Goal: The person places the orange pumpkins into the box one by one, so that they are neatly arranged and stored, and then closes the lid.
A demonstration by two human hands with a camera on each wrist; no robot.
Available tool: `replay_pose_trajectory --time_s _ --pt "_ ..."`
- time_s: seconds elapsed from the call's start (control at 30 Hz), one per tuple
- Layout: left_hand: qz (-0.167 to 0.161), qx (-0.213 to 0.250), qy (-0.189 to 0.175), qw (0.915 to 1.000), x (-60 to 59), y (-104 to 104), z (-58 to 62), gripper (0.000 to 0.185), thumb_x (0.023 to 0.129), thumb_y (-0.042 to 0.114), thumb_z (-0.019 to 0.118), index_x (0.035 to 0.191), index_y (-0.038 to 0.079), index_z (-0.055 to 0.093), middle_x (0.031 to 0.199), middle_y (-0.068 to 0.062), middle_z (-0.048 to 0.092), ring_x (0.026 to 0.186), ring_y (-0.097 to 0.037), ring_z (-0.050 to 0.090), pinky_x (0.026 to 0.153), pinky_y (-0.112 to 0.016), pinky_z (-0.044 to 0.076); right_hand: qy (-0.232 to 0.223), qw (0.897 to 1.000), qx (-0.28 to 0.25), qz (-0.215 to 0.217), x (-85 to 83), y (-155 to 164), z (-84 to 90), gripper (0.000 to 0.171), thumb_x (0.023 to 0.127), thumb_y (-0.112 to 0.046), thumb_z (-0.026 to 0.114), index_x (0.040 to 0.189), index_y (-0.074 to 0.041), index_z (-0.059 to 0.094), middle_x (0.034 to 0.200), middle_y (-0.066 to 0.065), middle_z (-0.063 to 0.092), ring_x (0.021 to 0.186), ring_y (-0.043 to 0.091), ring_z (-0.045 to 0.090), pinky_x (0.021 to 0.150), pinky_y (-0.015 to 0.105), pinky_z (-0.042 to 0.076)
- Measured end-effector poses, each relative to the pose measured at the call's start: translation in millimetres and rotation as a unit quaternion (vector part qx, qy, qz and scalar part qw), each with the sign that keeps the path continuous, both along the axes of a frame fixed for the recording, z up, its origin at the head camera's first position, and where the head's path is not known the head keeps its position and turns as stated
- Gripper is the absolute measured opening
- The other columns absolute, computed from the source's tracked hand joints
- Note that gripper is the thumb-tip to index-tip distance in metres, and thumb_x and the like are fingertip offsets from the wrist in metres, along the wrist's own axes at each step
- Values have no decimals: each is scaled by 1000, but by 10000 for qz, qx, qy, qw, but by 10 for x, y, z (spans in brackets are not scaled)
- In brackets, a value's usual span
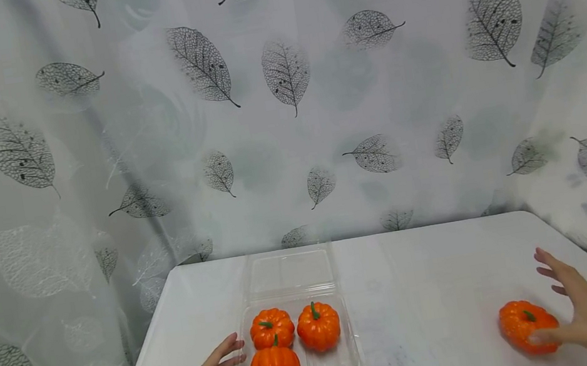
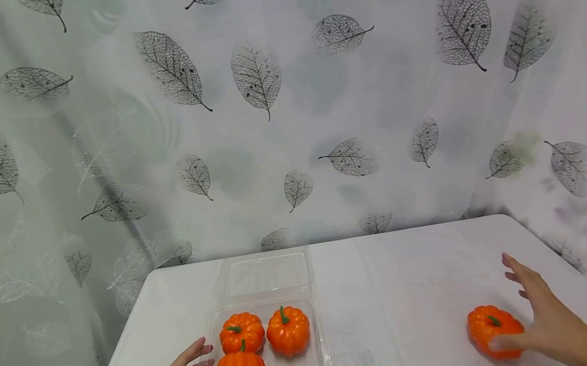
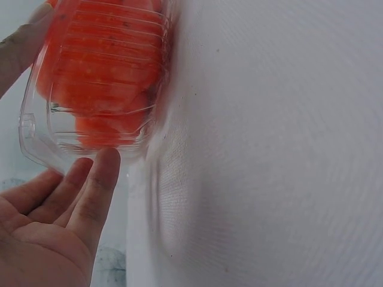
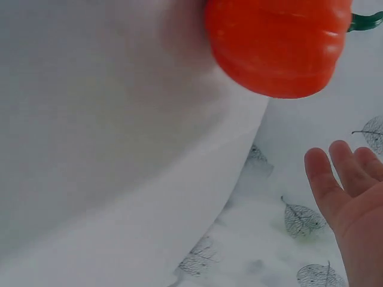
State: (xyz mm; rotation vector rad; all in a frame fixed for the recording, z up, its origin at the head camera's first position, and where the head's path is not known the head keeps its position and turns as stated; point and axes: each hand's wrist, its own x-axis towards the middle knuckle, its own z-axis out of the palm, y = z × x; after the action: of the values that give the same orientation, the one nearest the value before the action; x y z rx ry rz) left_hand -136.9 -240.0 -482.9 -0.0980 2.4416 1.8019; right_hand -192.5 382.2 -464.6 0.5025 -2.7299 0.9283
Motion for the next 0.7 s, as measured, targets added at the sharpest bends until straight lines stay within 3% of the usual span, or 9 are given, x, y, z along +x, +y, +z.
replay_pose_trajectory --time_s 0.03,0.1,0.17,0.27,0.33,0.5,0.6,0.7 --pt "-1 -12 3 10000 4 -4 1 106 72 28 94 155 3 35 145 -24 49 124 -40 58 94 -41 56 -138 9999 14 -7 1 28 -29 133 72 -12 91 163 -21 -6 153 35 17 117 -25 18 87 -1 28" --pt "-12 -18 6 10000 8 -9 5 105 72 27 94 155 3 34 145 -24 49 124 -40 58 94 -41 56 -525 9986 47 -43 1 78 -66 129 76 -13 88 162 -13 -8 150 37 18 130 -7 27 81 5 40" --pt "-21 -15 4 10000 9 -12 6 105 72 27 94 155 2 34 146 -24 49 124 -39 58 94 -41 56 -1015 9947 76 -153 -2 108 -88 125 81 -18 86 160 -5 -9 149 38 19 134 21 39 83 24 55" --pt "-27 9 38 10000 7 -12 6 105 72 26 94 155 2 34 145 -24 49 124 -39 58 94 -40 56 -1673 9854 138 -276 -10 128 -96 119 85 -24 83 157 4 -7 147 40 20 119 61 40 83 52 58" --pt "-30 12 57 10000 7 -13 5 105 72 26 94 155 2 34 145 -24 49 124 -39 58 94 -39 56 -1871 9819 132 -266 -16 130 -98 116 85 -25 83 157 7 -2 147 40 22 121 64 39 84 62 55" --pt "-31 24 96 9999 10 -15 -2 105 72 26 94 154 2 35 145 -24 49 124 -38 58 94 -37 56 -2047 9782 251 -229 3 130 -109 112 82 -27 85 156 6 8 149 35 27 123 59 41 81 41 60" --pt "-46 25 122 9999 12 -12 -5 104 72 26 94 154 1 35 145 -24 49 124 -39 58 93 -37 56 -2165 9758 220 -214 19 138 -134 111 81 -28 86 155 7 11 149 34 27 122 58 40 80 40 59" --pt "-60 19 135 9999 15 -9 -4 103 73 24 93 154 1 35 145 -25 49 124 -39 58 93 -38 56 -2278 9735 80 -179 30 150 -169 109 81 -27 86 154 7 13 148 35 28 122 58 41 81 49 58"
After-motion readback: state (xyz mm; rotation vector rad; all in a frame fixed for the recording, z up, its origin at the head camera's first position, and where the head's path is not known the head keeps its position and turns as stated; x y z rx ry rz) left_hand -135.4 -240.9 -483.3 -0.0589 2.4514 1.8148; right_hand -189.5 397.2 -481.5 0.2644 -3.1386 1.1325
